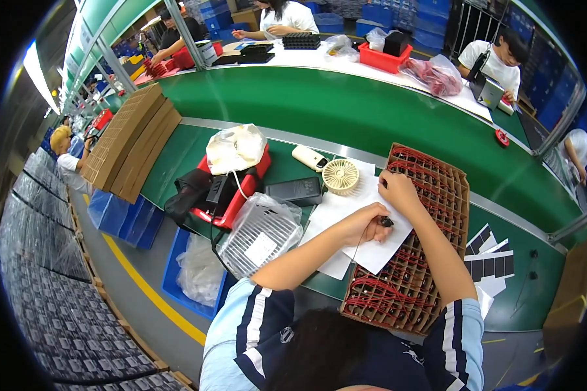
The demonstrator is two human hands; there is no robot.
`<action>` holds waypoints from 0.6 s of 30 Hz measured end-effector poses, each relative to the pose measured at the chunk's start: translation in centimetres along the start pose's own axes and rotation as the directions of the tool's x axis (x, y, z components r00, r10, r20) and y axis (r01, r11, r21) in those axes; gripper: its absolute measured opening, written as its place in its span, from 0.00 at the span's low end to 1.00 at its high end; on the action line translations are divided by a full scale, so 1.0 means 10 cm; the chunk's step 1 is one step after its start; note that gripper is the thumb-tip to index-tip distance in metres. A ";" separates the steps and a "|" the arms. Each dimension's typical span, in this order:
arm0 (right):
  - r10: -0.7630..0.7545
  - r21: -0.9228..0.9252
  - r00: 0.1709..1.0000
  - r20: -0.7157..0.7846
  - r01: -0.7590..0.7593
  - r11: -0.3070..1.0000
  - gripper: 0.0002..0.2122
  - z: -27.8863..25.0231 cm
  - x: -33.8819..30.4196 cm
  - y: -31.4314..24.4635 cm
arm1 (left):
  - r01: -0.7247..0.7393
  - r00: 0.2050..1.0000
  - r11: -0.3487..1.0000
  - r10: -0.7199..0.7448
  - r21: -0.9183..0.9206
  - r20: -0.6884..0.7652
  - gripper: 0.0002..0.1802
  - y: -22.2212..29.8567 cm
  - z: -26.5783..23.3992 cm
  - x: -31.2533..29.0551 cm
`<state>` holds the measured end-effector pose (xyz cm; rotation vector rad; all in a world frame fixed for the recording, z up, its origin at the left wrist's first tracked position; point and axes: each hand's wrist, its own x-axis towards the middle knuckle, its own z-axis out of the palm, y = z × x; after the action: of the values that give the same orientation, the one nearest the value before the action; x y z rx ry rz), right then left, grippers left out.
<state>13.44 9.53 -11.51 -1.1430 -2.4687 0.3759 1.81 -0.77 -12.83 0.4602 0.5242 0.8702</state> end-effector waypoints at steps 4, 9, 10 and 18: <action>-0.007 -0.013 0.999 -0.053 0.006 1.000 0.07 0.07 -0.01 0.02 | 0.019 1.000 1.000 -0.019 0.001 0.014 0.06 0.00 -0.04 0.03; 0.028 0.064 1.000 0.000 -0.028 0.998 0.10 -0.07 -0.05 -0.09 | 0.026 0.999 0.999 -0.027 0.027 0.021 0.06 -0.03 -0.07 0.04; 0.050 0.054 0.997 0.058 -0.053 0.997 0.11 -0.09 -0.04 -0.10 | 0.034 0.999 0.999 -0.035 0.032 0.025 0.06 -0.02 -0.05 0.03; 0.123 0.074 0.987 0.104 -0.131 0.989 0.11 -0.07 0.02 -0.04 | 0.040 0.998 0.999 -0.041 0.033 0.039 0.07 -0.02 -0.02 0.02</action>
<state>13.37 9.43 -10.69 -1.2809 -2.4459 0.5771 1.93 -0.74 -13.15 0.4940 0.5100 0.8130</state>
